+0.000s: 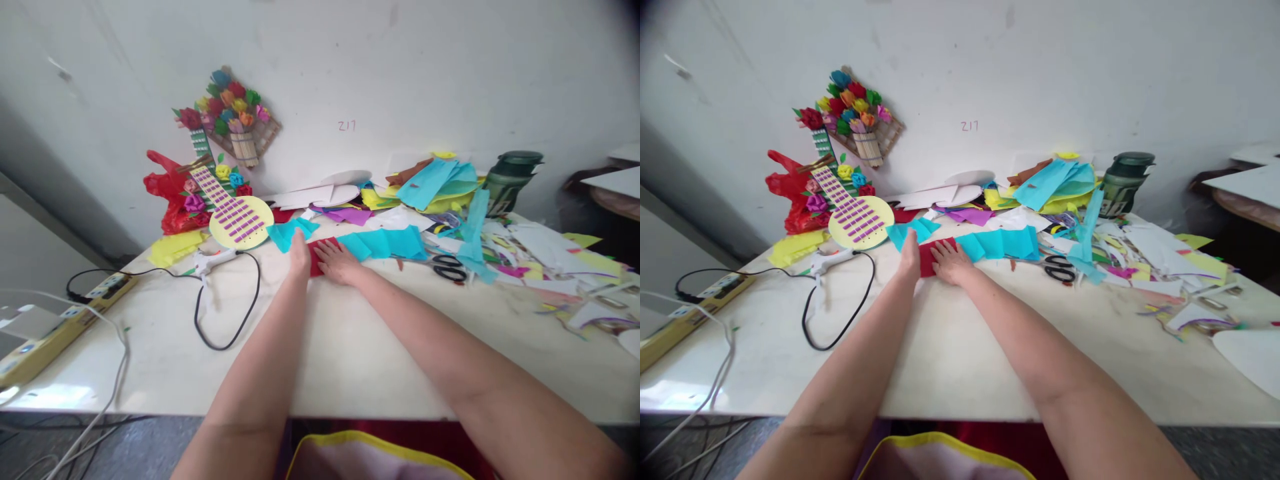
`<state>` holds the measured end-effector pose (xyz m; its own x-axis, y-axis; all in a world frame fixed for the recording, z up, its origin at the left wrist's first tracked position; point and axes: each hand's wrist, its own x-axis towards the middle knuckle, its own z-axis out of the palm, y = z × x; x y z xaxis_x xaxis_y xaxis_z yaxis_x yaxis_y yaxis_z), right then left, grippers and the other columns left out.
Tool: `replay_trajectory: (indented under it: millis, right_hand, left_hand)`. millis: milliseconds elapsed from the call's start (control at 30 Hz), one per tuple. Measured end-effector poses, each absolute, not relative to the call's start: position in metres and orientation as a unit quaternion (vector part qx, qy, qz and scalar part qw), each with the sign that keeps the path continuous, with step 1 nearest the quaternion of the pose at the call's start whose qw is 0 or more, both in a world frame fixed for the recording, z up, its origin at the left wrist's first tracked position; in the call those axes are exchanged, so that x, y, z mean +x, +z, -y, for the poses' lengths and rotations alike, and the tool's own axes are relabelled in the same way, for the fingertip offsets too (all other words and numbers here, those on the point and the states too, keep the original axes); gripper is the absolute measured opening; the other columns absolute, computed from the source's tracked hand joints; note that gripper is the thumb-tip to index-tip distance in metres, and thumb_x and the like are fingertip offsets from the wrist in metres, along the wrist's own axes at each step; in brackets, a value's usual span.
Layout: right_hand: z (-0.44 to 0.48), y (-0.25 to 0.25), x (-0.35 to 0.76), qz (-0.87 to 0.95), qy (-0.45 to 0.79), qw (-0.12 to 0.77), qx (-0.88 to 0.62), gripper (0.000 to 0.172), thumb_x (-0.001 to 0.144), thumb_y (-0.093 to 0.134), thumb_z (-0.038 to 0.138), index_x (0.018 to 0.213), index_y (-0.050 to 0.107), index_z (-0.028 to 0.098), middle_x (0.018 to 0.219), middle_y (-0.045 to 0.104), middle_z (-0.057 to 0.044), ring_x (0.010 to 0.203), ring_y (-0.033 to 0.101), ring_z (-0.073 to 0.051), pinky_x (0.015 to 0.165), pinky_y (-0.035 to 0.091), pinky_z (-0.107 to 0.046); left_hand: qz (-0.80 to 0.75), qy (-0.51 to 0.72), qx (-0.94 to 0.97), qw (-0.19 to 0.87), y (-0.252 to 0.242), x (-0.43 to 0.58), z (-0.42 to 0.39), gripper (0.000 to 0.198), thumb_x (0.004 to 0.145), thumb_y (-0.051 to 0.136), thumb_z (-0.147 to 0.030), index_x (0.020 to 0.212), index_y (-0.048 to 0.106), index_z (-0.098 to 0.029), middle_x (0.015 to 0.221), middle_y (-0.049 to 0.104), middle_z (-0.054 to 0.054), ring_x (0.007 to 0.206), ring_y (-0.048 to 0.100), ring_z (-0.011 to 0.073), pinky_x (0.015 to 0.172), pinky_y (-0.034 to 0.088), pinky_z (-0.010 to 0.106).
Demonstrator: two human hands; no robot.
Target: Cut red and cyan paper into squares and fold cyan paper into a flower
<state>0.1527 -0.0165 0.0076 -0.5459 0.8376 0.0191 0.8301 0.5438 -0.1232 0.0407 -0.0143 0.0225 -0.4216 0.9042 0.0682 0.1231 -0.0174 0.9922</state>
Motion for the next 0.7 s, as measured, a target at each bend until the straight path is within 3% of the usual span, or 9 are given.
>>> replay_trajectory:
  millis: [200,433,700]
  right_hand:
    - [0.02,0.009,0.152,0.885,0.036,0.067,-0.459,0.063,0.088,0.015,0.048,0.141,0.024,0.014,0.149,0.013,-0.003,0.137,0.004,-0.018,0.109,-0.004,-0.044]
    - [0.021,0.01,0.145,0.9,0.031,0.083,-0.428,0.065,0.088,0.015,0.049,0.14,0.025,0.011,0.148,0.017,-0.005,0.137,0.008,-0.017,0.11,-0.001,-0.041]
    - [0.02,0.009,0.143,0.904,0.067,0.058,-0.418,0.06,0.089,0.016,0.047,0.141,0.022,0.018,0.148,0.014,-0.001,0.137,0.008,-0.016,0.11,-0.001,-0.041]
  left_hand:
    - [-0.513,0.722,0.233,0.402,0.035,0.001,0.018,0.049,0.09,0.011,-0.038,0.119,0.046,-0.021,0.121,0.054,0.01,0.104,0.057,0.0137,0.088,0.043,0.027]
    - [-0.48,0.72,0.22,0.451,0.024,0.003,0.014,0.047,0.088,0.012,-0.041,0.114,0.046,-0.02,0.118,0.055,0.012,0.099,0.059,0.015,0.076,0.049,0.028]
    - [-0.444,0.739,0.156,0.482,0.025,0.005,0.014,0.042,0.088,0.021,-0.04,0.107,0.051,-0.018,0.107,0.058,0.013,0.096,0.059,0.0176,0.079,0.049,0.032]
